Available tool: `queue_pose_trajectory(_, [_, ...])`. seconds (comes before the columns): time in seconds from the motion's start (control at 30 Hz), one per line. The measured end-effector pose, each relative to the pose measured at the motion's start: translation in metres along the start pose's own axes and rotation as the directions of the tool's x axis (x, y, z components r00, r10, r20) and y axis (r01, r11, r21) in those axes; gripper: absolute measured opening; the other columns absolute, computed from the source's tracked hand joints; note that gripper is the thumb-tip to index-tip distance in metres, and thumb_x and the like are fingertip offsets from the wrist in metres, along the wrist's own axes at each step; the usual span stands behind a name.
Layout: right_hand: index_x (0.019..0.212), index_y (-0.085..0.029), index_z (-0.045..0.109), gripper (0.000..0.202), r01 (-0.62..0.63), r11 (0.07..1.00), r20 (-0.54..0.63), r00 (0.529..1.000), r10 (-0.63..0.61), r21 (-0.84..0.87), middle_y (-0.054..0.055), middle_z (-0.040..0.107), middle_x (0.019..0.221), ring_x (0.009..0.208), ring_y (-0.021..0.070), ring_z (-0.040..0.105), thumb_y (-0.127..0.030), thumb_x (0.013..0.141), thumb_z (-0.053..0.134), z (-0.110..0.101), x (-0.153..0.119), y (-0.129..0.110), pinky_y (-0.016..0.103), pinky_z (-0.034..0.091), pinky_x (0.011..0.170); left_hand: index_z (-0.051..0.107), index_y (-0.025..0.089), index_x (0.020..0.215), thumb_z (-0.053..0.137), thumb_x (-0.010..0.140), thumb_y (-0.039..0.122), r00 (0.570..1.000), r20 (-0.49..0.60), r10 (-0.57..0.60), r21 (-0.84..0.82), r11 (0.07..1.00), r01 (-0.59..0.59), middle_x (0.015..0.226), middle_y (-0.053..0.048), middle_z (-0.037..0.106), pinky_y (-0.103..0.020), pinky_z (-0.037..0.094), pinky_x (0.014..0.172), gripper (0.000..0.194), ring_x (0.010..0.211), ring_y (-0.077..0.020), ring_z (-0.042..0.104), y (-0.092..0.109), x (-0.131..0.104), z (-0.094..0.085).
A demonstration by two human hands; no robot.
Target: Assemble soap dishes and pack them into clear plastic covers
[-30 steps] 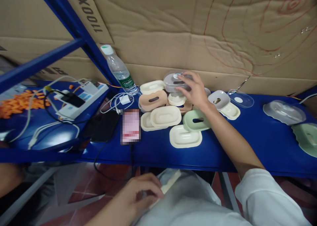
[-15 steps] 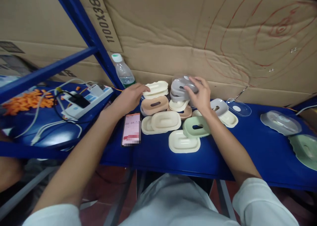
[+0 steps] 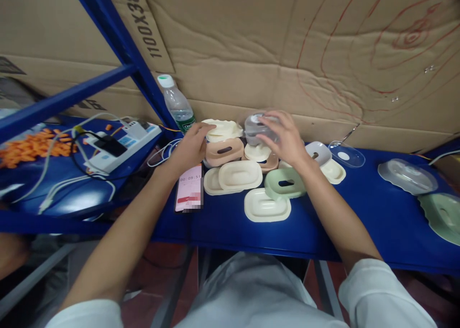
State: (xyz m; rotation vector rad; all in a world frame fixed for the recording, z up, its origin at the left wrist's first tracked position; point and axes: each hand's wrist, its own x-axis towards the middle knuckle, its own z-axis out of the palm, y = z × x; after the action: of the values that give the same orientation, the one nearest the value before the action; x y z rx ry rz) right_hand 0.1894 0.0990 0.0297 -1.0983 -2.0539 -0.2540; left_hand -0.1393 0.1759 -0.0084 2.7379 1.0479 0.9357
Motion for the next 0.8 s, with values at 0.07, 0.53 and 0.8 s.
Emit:
queue_pose_trajectory(0.07, [0.138,-0.027,0.071,0.041,0.111,0.993,0.111,0.988,-0.107,-0.029,0.012,0.067,0.143,0.139,0.0313,0.057,-0.046,0.103,0.065,0.005,-0.001,-0.014,0.053,0.041,0.123,0.052,0.014,0.150,0.039,0.096,0.012,1.000,-0.015,0.010,-0.002,1.000,-0.010,0.144,-0.018,0.056,-0.051,0.042,0.124,0.056,0.143,-0.0285,0.051,0.005,0.000,0.000])
queue_pose_trajectory(0.53, [0.159,-0.022,0.051,0.056,0.034,0.980,0.370,0.928,0.043,-0.198,0.017,0.054,0.162,0.150,0.0349,0.048,-0.041,0.107,0.057,-0.027,-0.030,-0.075,0.057,0.038,0.123,0.054,0.019,0.151,0.038,0.112,0.046,0.993,0.115,0.038,-0.039,0.999,-0.034,0.157,-0.018,0.052,-0.058,0.037,0.124,0.050,0.151,-0.0341,0.046,0.050,-0.002,0.008])
queue_pose_trajectory(0.8, [0.158,-0.008,0.050,0.071,-0.670,0.392,-0.212,0.634,0.744,-0.630,0.034,0.052,0.157,0.150,0.0458,0.045,-0.046,0.100,0.065,-0.171,-0.191,0.066,0.063,0.038,0.116,0.053,0.030,0.155,0.048,0.110,0.045,0.973,0.150,0.174,-0.056,0.984,-0.168,0.161,-0.012,0.053,-0.060,0.034,0.127,0.047,0.155,-0.0346,0.042,0.077,-0.021,-0.020])
